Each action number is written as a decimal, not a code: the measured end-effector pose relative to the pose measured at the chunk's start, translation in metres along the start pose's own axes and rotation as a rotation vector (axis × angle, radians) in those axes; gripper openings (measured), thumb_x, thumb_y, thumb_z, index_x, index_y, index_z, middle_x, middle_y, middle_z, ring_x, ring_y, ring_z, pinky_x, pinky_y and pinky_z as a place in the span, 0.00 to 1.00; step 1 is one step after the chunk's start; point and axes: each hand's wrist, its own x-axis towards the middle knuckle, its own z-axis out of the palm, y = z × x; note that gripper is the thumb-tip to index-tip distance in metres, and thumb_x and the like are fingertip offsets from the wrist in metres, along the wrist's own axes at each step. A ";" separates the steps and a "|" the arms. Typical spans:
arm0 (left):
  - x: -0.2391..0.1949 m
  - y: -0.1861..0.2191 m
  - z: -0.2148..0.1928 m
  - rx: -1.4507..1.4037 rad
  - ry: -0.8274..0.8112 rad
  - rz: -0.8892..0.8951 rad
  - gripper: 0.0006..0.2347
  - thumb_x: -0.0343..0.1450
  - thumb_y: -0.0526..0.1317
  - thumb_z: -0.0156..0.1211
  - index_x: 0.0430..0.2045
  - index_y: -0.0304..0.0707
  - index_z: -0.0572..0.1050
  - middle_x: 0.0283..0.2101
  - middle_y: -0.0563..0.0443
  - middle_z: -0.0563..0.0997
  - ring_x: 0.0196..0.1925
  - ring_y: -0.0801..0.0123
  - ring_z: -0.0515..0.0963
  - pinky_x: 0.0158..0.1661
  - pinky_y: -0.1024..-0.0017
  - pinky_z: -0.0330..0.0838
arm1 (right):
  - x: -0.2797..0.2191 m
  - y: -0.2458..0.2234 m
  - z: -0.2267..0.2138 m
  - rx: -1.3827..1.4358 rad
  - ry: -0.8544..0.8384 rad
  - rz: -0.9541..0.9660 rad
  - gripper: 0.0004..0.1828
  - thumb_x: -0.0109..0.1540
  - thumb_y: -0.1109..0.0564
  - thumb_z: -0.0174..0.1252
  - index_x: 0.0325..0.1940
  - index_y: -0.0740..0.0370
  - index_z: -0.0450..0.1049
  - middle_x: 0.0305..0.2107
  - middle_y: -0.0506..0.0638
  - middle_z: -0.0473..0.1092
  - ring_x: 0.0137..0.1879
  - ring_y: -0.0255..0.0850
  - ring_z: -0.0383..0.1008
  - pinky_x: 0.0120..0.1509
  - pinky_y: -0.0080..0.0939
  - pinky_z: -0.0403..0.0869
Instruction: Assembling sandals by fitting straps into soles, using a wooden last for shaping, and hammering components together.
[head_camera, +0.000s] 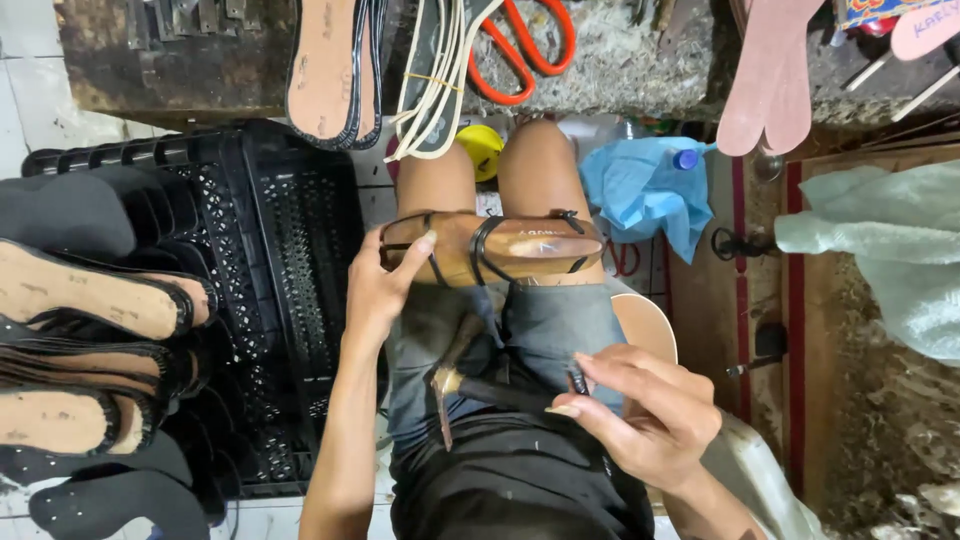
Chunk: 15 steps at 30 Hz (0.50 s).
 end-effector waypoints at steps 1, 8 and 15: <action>0.003 -0.004 0.002 -0.120 0.019 0.001 0.22 0.56 0.50 0.56 0.40 0.37 0.67 0.37 0.51 0.76 0.38 0.73 0.75 0.37 0.79 0.68 | 0.001 -0.001 0.000 0.015 -0.027 0.007 0.16 0.45 0.61 0.63 0.33 0.70 0.68 0.16 0.54 0.65 0.20 0.38 0.66 0.27 0.30 0.69; -0.006 -0.021 0.008 -0.533 0.096 0.143 0.19 0.53 0.36 0.65 0.33 0.37 0.63 0.29 0.47 0.76 0.27 0.75 0.75 0.27 0.81 0.70 | -0.001 -0.007 0.003 0.089 -0.050 0.031 0.15 0.47 0.58 0.61 0.34 0.67 0.69 0.14 0.50 0.65 0.19 0.35 0.65 0.25 0.26 0.66; -0.060 -0.003 0.001 -0.337 0.299 0.606 0.21 0.53 0.35 0.69 0.33 0.33 0.63 0.29 0.48 0.71 0.27 0.77 0.72 0.28 0.84 0.68 | -0.004 -0.010 0.002 0.089 -0.031 0.053 0.14 0.48 0.58 0.60 0.33 0.66 0.69 0.14 0.51 0.66 0.19 0.35 0.65 0.24 0.26 0.65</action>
